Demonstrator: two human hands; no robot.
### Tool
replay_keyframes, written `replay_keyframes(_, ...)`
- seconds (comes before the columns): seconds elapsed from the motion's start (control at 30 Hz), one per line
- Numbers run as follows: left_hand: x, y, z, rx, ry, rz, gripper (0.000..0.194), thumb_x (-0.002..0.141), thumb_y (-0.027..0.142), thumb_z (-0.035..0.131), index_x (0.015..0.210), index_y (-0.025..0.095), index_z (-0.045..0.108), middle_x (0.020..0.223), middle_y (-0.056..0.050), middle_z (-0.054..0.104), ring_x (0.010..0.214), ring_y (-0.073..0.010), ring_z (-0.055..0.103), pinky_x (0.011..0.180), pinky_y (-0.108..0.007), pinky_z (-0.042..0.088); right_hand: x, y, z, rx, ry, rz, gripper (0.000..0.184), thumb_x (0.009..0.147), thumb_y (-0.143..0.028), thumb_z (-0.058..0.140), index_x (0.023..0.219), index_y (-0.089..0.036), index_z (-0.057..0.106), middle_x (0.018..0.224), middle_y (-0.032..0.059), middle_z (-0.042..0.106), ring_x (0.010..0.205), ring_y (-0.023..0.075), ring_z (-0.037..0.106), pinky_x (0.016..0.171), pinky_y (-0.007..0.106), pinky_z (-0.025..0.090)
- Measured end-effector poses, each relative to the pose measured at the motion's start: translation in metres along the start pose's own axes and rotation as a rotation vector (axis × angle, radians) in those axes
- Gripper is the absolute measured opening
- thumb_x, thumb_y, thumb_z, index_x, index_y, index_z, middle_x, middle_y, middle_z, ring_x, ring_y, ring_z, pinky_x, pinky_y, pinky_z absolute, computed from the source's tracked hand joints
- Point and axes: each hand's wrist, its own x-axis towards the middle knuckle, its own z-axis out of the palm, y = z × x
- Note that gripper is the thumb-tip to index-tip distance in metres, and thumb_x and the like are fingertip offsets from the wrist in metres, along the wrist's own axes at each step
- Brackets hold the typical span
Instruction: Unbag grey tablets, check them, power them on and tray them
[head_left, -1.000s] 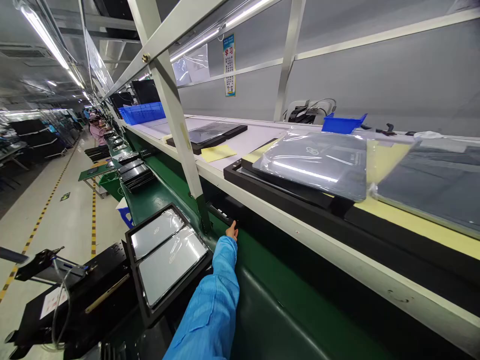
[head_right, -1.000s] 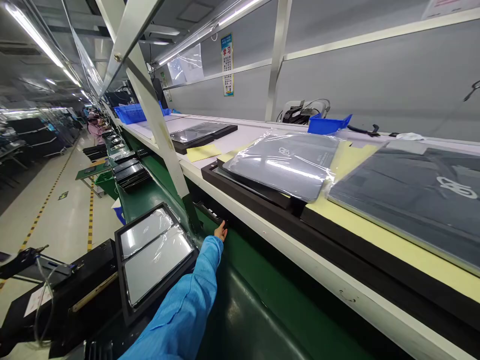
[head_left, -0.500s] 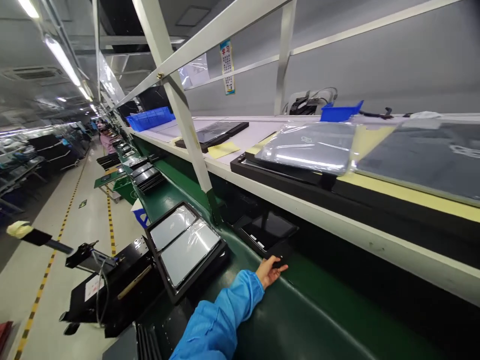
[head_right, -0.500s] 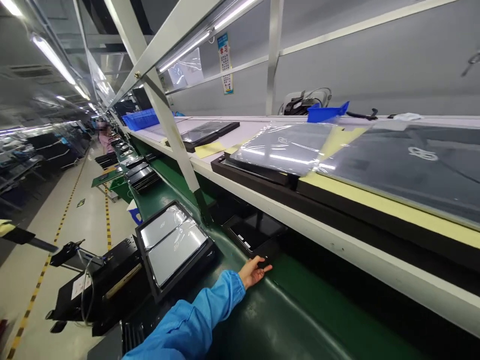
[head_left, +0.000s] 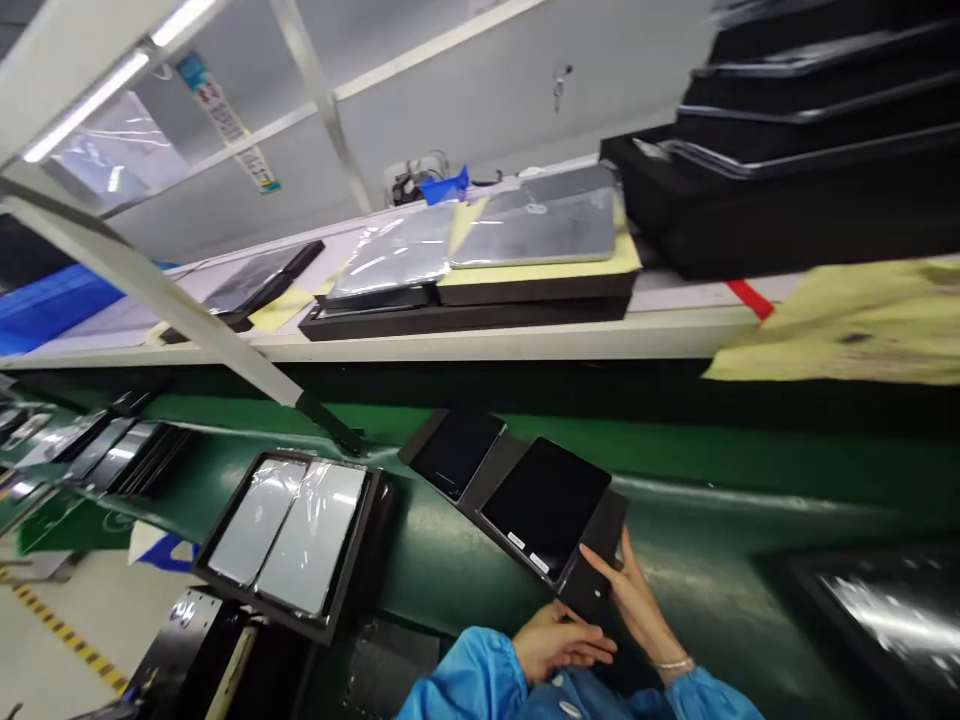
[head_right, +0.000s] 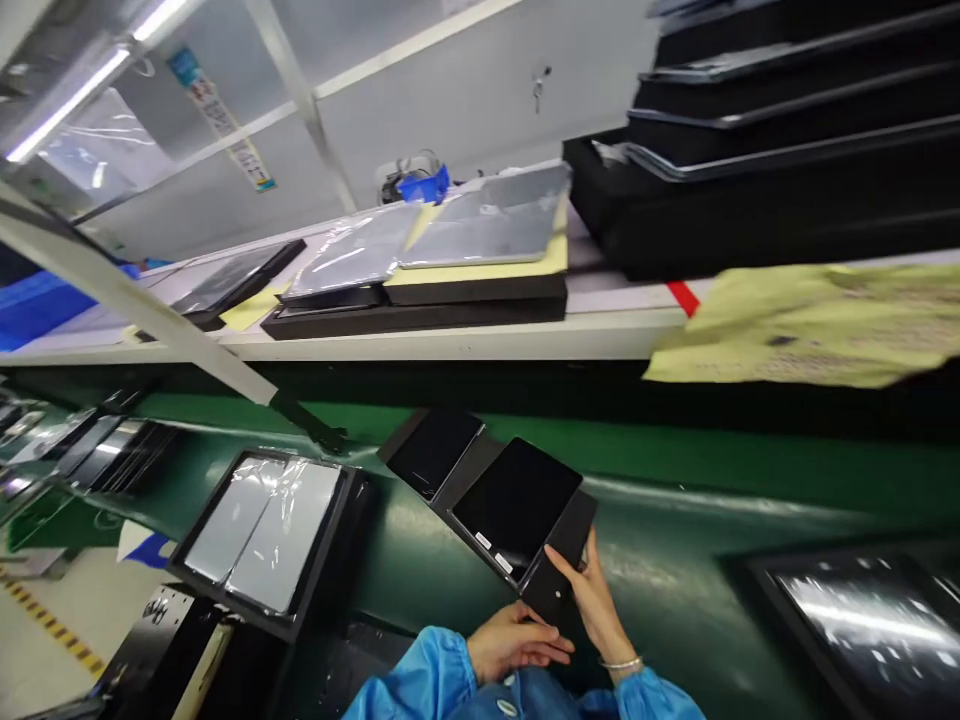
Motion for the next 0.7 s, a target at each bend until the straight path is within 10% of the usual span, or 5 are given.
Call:
replay_keyframes(0.17, -0.014, 0.023, -0.011, 0.467, -0.064, 0.117, 0.024, 0.078, 0.035, 0.079, 0.084, 0.012, 0.075, 0.094, -0.012, 0.079, 0.091, -0.027, 0.076, 0.093, -0.045, 0.057, -0.009, 0.008, -0.047, 0.006, 0.018, -0.014, 0.135, 0.057, -0.049, 0.094, 0.163, -0.04, 0.011, 0.162, 0.003, 0.045, 0.141, 0.0287, 0.051, 0.113, 0.039, 0.048)
replay_keyframes(0.27, -0.014, 0.053, -0.03, 0.69, 0.194, 0.344, 0.029, 0.089, 0.03, 0.066, 0.115, 0.018, 0.071, 0.127, -0.012, 0.072, 0.125, -0.0272, 0.065, 0.114, -0.044, 0.045, -0.005, 0.009, -0.063, -0.004, -0.018, -0.023, 0.139, 0.056, -0.049, 0.094, 0.163, -0.04, 0.006, 0.159, 0.0053, 0.049, 0.133, 0.0307, 0.06, 0.108, 0.043, 0.053)
replay_keyframes(0.47, 0.013, 0.115, -0.085, 0.994, 0.855, 0.475, 0.09, 0.083, 0.041, 0.074, 0.158, 0.014, 0.034, 0.174, -0.019, 0.004, 0.158, -0.0438, -0.014, 0.122, -0.072, 0.008, 0.017, 0.0, -0.078, -0.046, -0.084, -0.103, 0.136, 0.06, -0.046, 0.093, 0.164, -0.038, 0.006, 0.165, 0.0057, 0.038, 0.139, 0.0308, 0.053, 0.111, 0.041, 0.05)
replay_keyframes(0.57, 0.025, 0.154, -0.131, 0.983, 1.14, 0.379, 0.086, 0.093, 0.053, 0.059, 0.16, 0.01, 0.027, 0.172, -0.026, 0.005, 0.157, -0.0494, -0.005, 0.116, -0.079, 0.014, 0.021, 0.008, -0.081, -0.084, -0.085, -0.144, 0.137, 0.06, -0.049, 0.091, 0.164, -0.036, 0.004, 0.164, 0.0073, 0.04, 0.139, 0.0329, 0.053, 0.109, 0.043, 0.052)
replay_keyframes(0.7, 0.025, 0.193, -0.196, 0.942, 1.232, 0.249, 0.055, 0.098, 0.049, 0.059, 0.142, 0.017, 0.053, 0.152, -0.017, 0.05, 0.139, -0.0357, 0.049, 0.113, -0.063, 0.04, 0.02, 0.026, -0.079, -0.141, -0.065, -0.224, 0.13, 0.064, -0.056, 0.086, 0.163, -0.041, 0.004, 0.167, 0.0024, 0.036, 0.144, 0.0317, 0.047, 0.11, 0.043, 0.05)
